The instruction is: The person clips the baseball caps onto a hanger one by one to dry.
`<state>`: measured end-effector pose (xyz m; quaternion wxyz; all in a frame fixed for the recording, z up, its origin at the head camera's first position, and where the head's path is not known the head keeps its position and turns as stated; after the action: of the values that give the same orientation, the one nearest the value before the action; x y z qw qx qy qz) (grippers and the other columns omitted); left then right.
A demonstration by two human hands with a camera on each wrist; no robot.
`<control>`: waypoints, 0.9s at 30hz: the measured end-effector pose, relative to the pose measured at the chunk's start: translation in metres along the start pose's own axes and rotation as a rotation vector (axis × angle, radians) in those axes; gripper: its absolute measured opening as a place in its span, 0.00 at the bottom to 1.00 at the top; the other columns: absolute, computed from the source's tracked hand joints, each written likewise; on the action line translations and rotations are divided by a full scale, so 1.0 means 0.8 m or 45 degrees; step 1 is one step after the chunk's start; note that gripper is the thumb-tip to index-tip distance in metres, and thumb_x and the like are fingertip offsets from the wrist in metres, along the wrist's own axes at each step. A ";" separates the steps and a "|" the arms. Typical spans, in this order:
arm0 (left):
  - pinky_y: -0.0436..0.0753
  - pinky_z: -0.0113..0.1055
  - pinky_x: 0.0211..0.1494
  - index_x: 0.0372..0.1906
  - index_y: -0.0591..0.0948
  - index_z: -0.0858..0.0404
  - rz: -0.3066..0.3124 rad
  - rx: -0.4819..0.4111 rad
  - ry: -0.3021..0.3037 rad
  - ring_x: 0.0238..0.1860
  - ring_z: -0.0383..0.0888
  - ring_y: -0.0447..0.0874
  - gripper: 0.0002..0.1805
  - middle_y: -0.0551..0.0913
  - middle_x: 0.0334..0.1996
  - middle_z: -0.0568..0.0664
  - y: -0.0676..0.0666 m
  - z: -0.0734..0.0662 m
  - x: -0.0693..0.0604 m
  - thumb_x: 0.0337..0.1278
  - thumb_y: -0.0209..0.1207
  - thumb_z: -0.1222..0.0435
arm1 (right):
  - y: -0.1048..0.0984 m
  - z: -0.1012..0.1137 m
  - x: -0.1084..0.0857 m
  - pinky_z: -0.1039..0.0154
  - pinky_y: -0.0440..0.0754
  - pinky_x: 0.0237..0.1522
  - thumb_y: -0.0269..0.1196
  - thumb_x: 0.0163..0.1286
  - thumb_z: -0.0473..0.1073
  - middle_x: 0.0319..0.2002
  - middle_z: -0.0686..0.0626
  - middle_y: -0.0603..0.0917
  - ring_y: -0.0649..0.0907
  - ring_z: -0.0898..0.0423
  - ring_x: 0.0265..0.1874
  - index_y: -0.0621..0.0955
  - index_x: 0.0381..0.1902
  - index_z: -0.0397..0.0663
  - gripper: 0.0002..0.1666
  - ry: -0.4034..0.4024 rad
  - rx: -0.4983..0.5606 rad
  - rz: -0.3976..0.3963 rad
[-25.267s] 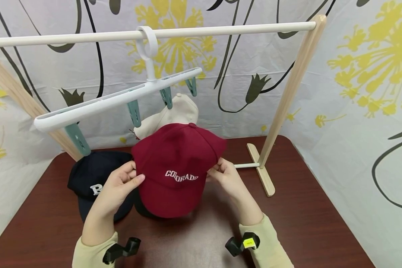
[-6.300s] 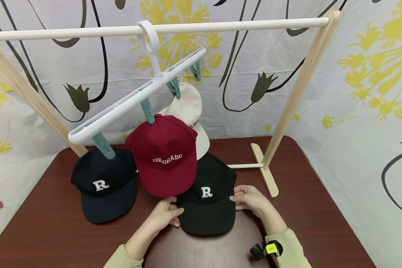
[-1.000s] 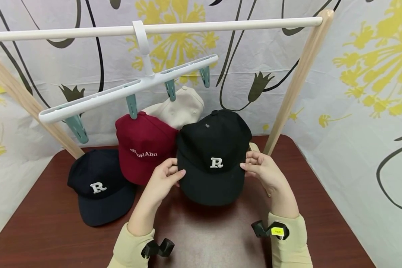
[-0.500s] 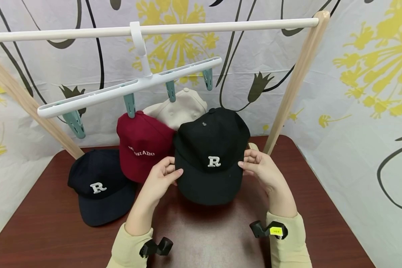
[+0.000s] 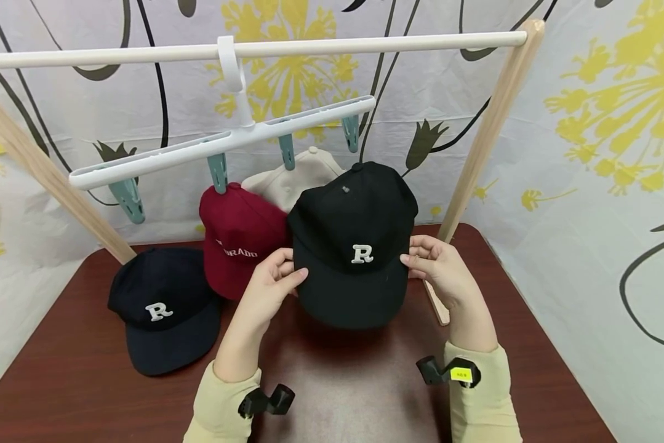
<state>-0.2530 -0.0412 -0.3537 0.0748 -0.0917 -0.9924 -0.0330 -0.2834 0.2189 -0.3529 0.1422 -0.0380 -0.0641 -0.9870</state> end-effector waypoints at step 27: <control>0.79 0.35 0.34 0.45 0.75 0.71 -0.016 -0.134 0.046 0.27 0.44 0.78 0.09 0.83 0.31 0.54 0.004 -0.001 0.010 0.60 0.57 0.75 | -0.003 0.011 0.010 0.66 0.82 0.36 0.54 0.67 0.23 0.34 0.49 0.85 0.84 0.58 0.32 0.80 0.43 0.46 0.16 -0.051 0.105 0.019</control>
<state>-0.2604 -0.0370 -0.3515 0.0876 -0.0889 -0.9883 -0.0872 -0.2911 0.2203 -0.3439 0.1497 -0.0525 -0.1071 -0.9815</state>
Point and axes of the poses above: each hand's wrist, its own x-axis towards the middle knuckle, its own y-axis out of the palm, z = x × y, the point moved 9 cm from there along x, towards the middle knuckle
